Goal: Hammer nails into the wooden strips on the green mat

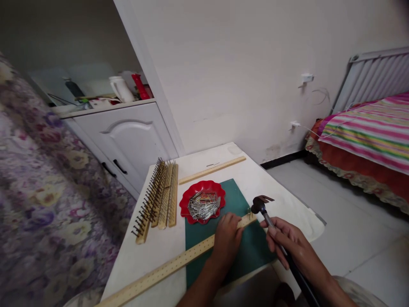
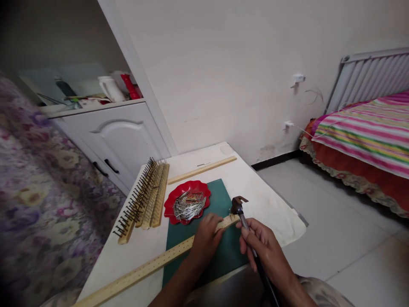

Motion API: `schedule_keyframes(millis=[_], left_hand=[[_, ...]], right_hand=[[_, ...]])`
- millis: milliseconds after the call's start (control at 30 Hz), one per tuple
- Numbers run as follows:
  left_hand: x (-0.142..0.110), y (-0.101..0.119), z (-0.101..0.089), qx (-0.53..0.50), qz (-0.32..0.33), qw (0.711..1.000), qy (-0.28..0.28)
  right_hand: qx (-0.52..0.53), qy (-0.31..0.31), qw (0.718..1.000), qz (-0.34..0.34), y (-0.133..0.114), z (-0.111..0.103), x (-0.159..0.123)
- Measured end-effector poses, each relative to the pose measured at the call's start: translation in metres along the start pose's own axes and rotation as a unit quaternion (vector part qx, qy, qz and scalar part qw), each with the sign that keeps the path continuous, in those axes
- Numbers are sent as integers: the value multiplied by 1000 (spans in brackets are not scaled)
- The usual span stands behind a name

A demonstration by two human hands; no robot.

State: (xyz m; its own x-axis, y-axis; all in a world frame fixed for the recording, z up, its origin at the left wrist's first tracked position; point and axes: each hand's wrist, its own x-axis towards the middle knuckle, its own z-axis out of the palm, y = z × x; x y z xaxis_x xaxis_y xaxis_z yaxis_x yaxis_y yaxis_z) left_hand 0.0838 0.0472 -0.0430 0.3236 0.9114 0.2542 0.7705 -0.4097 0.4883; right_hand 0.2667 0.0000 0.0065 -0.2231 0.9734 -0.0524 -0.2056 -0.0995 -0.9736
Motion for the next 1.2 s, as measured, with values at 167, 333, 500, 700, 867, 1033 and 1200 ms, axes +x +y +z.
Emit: schedule_keyframes(millis=[167, 333, 500, 700, 867, 1033, 1200], left_hand=[[2, -3, -13, 12, 10, 1000, 20], [20, -34, -53, 77, -58, 991, 95], [36, -63, -71, 164, -171, 972, 9], [37, -64, -64, 189, -191, 963, -13], [37, -63, -65, 212, -191, 958, -17], [33, -63, -67, 231, -188, 955, -2], [27, -64, -68, 231, -169, 958, 13]], right_hand=[[2, 0, 1000, 3, 3, -1, 0], [3, -4, 1000, 4, 3, -1, 0], [3, -5, 1000, 6, 0, 2, 1], [4, -6, 1000, 11, 0, 2, 1], [2, -11, 1000, -3, 4, 2, 5], [2, -10, 1000, -9, 4, 9, 11], [-6, -9, 1000, -15, 3, 19, 17]])
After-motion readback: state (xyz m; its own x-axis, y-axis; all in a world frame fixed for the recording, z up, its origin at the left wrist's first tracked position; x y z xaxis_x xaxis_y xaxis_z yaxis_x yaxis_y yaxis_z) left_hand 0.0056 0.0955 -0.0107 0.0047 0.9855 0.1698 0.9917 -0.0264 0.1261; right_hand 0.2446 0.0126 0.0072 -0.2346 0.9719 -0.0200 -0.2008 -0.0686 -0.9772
